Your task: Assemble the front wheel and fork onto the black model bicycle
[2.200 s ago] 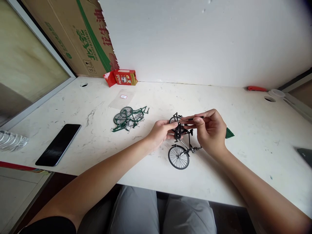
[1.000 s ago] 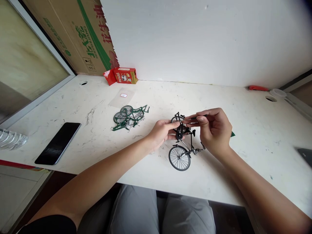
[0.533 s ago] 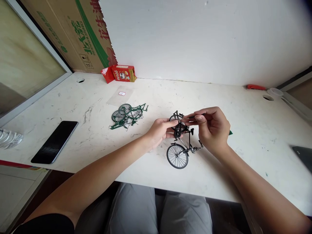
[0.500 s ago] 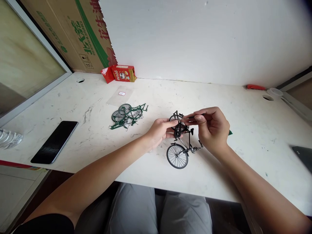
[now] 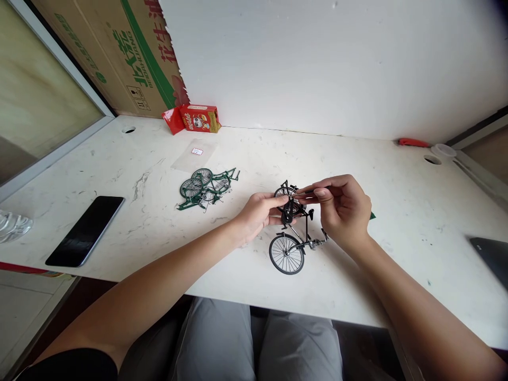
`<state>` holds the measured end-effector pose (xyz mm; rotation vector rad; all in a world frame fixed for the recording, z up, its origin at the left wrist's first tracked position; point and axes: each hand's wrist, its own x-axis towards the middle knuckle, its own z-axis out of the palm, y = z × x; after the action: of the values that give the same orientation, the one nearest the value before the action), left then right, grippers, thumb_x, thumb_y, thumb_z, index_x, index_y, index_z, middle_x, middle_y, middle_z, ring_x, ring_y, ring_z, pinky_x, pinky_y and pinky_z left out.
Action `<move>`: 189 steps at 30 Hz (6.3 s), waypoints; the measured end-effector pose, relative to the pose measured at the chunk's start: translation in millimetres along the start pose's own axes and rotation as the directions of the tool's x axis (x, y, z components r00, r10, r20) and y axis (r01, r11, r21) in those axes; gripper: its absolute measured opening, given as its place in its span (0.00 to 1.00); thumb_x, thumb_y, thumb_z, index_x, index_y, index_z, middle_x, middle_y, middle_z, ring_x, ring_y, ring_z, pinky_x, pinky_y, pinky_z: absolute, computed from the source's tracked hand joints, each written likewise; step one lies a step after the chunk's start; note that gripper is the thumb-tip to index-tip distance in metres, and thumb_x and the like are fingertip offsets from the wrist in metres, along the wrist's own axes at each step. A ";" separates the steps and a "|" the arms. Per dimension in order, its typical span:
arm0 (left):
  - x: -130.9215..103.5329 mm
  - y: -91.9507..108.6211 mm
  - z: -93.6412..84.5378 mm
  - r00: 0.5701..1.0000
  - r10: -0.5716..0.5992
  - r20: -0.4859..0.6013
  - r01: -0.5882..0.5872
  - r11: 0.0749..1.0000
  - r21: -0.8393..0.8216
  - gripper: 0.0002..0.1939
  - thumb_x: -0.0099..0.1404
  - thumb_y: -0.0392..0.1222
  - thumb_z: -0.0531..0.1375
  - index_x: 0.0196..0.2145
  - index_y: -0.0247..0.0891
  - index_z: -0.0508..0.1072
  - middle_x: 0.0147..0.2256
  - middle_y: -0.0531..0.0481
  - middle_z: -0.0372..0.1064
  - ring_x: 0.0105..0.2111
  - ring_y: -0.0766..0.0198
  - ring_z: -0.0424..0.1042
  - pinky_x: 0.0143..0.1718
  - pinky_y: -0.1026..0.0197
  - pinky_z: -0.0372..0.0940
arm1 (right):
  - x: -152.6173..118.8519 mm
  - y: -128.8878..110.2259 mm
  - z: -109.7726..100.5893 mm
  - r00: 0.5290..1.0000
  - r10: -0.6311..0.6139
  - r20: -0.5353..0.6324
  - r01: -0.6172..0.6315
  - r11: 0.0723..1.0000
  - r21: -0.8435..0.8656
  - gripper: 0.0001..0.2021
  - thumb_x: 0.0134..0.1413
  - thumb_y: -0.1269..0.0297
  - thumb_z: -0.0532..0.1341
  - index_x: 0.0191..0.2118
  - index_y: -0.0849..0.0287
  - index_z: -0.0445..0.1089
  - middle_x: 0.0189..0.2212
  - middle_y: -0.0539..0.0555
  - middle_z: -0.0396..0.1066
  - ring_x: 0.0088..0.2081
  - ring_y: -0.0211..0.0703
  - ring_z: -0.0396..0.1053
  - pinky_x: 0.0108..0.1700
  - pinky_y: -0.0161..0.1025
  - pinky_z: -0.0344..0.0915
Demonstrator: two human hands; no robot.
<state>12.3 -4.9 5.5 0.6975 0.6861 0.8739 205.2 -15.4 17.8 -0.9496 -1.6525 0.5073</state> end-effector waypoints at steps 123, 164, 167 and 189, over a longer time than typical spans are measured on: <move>-11.6 16.2 -8.1 0.354 0.870 0.343 -0.532 -0.115 0.839 0.12 0.77 0.42 0.60 0.52 0.35 0.78 0.48 0.38 0.80 0.49 0.57 0.80 0.51 0.56 0.76 | 2.0 -18.4 -1.7 0.959 0.004 0.284 0.061 0.974 -0.219 0.14 0.78 0.55 0.50 0.39 0.53 0.62 0.26 0.46 0.63 0.23 0.37 0.58 0.29 0.37 0.57; -12.9 11.8 -10.1 0.322 0.869 0.375 -0.545 -0.154 0.824 0.12 0.77 0.41 0.59 0.54 0.36 0.76 0.51 0.38 0.79 0.53 0.57 0.79 0.57 0.55 0.73 | -5.4 -17.8 13.9 0.922 0.268 0.280 -0.313 0.941 0.130 0.26 0.72 0.39 0.53 0.32 0.55 0.66 0.21 0.44 0.53 0.23 0.36 0.49 0.27 0.38 0.49; -12.7 11.5 -10.2 0.294 0.875 0.384 -0.577 -0.157 0.801 0.12 0.77 0.39 0.60 0.54 0.35 0.76 0.51 0.38 0.79 0.54 0.58 0.79 0.58 0.56 0.73 | -4.8 -21.8 17.0 0.900 0.309 0.306 -0.387 0.891 0.239 0.26 0.70 0.37 0.55 0.30 0.55 0.64 0.21 0.43 0.49 0.22 0.35 0.48 0.26 0.38 0.47; -9.1 8.2 -11.7 0.321 0.874 0.366 -0.580 -0.125 0.805 0.13 0.77 0.41 0.60 0.55 0.37 0.76 0.51 0.39 0.79 0.53 0.56 0.79 0.55 0.57 0.74 | -6.9 -18.1 11.7 0.923 0.285 0.260 -0.324 0.939 0.120 0.24 0.72 0.39 0.54 0.39 0.54 0.71 0.21 0.45 0.54 0.23 0.38 0.51 0.28 0.39 0.51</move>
<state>-4.5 -5.9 7.2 2.1623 1.0249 1.7978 188.8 -29.9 23.6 -1.0633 -1.6516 0.9870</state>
